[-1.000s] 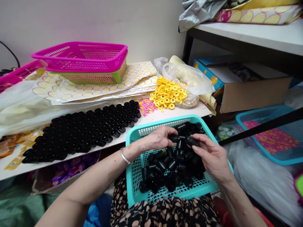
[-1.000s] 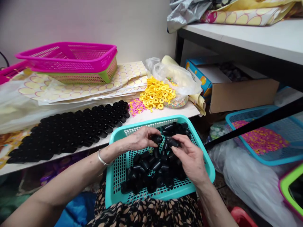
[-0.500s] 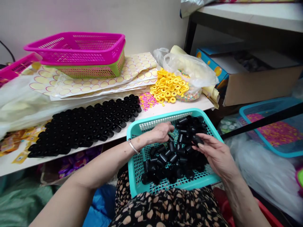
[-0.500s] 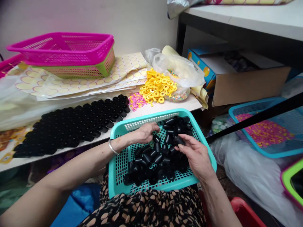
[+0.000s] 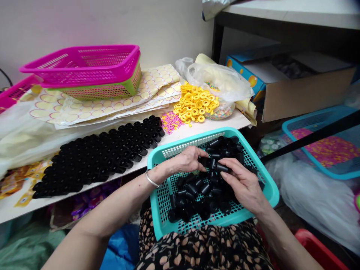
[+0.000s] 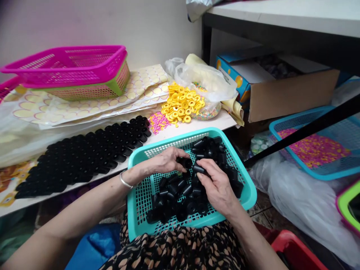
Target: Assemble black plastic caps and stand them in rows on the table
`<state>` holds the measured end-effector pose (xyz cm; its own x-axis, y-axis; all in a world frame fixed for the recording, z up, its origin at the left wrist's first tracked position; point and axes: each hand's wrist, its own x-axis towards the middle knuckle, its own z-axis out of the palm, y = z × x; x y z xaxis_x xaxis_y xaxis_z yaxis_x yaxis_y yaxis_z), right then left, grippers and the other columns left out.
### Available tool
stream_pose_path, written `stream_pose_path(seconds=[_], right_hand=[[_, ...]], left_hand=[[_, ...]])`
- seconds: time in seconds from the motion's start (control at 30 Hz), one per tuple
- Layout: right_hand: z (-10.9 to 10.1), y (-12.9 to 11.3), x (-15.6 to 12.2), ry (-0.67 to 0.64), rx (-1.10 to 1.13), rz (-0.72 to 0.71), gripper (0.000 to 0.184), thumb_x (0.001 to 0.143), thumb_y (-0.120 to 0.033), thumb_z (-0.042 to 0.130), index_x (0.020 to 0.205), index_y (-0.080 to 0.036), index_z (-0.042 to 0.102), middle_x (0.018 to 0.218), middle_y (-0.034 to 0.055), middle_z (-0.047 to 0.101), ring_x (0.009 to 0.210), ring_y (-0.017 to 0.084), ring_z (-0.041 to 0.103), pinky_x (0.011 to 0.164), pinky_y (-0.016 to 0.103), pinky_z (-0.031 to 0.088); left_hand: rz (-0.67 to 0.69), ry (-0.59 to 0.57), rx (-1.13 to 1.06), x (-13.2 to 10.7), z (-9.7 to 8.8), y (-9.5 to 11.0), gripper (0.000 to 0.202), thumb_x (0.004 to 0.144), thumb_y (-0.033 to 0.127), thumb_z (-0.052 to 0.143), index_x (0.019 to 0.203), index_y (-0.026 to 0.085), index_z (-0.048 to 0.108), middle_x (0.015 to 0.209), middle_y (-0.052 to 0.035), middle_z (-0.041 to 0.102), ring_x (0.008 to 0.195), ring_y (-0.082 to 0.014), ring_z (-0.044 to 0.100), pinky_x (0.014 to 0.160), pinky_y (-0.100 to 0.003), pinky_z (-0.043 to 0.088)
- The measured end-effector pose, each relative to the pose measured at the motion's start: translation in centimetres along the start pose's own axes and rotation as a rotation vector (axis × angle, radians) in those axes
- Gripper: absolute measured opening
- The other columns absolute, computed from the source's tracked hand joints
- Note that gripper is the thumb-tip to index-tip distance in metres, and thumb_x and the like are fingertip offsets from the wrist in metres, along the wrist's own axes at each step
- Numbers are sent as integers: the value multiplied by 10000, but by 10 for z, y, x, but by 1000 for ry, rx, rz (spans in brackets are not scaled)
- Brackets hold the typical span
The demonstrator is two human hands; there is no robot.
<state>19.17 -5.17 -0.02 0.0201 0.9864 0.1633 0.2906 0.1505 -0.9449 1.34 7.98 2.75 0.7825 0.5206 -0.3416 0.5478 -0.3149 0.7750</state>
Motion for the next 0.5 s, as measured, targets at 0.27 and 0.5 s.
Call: stream_pose_path(seconds=[0.27,0.5], right_hand=[[1,-3,3,-7,-129,-90,252,905,-201,477,1138,-224,568,1139,65,558,1068,182,530,940,321,425],[0,-2,3,-8,-167,-80,250,904,-218,466,1128,-236,578,1126,65,568,1059,198,545,923,334,446]], left_hand=[[103,-18,109,-4,7,11,182,695,228,665,858,152,695,777,9,626,702,-124,524,631,-217,380],[72,17,105,-8,7,7,158,691,259,681,807,152,682,683,29,576,622,-108,485,555,-207,334]])
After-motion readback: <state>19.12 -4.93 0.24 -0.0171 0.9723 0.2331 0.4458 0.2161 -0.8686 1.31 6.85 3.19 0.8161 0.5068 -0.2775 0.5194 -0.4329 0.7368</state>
